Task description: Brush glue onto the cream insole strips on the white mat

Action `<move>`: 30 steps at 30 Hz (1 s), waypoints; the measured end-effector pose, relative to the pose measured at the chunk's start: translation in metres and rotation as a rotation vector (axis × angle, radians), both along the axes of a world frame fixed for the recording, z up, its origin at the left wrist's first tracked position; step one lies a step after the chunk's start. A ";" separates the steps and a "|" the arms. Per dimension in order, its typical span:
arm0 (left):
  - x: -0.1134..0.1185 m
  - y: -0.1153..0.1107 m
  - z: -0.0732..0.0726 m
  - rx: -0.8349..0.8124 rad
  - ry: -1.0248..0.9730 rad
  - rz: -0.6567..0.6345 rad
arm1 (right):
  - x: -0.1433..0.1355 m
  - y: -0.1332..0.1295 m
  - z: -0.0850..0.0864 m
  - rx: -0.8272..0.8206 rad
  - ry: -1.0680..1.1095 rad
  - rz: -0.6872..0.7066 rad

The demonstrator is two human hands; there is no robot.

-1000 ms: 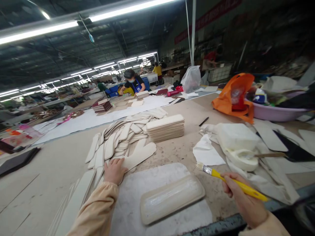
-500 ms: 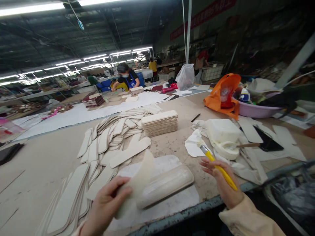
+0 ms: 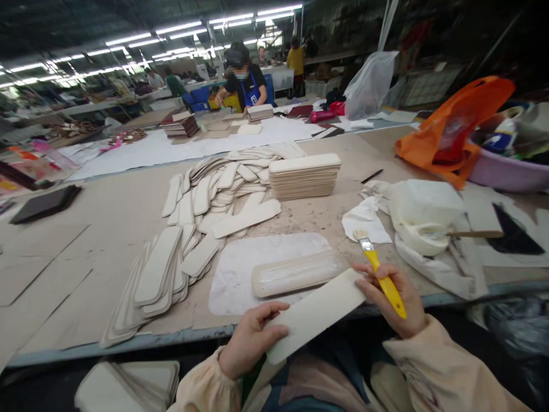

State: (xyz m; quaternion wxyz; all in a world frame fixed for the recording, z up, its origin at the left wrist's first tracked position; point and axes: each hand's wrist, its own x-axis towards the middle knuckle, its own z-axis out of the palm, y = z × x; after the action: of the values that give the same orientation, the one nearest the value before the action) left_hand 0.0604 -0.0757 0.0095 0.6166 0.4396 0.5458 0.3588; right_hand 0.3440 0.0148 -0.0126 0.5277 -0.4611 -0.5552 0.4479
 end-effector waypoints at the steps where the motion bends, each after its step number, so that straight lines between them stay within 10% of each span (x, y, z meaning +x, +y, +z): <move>1: -0.005 0.000 -0.002 -0.024 -0.071 0.015 | 0.000 0.003 -0.003 0.018 -0.024 -0.025; 10: -0.039 0.042 0.000 -0.014 0.137 0.367 | -0.025 0.027 -0.008 0.211 -0.435 -0.200; 30: -0.051 0.061 -0.017 0.032 0.572 0.235 | -0.030 0.042 -0.026 0.255 -0.635 -0.150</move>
State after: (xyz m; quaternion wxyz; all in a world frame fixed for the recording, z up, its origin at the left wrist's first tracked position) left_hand 0.0097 -0.0146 -0.0075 0.3852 0.4665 0.7384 0.2978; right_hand 0.3141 0.0571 -0.0389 0.4135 -0.5474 -0.7077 0.1689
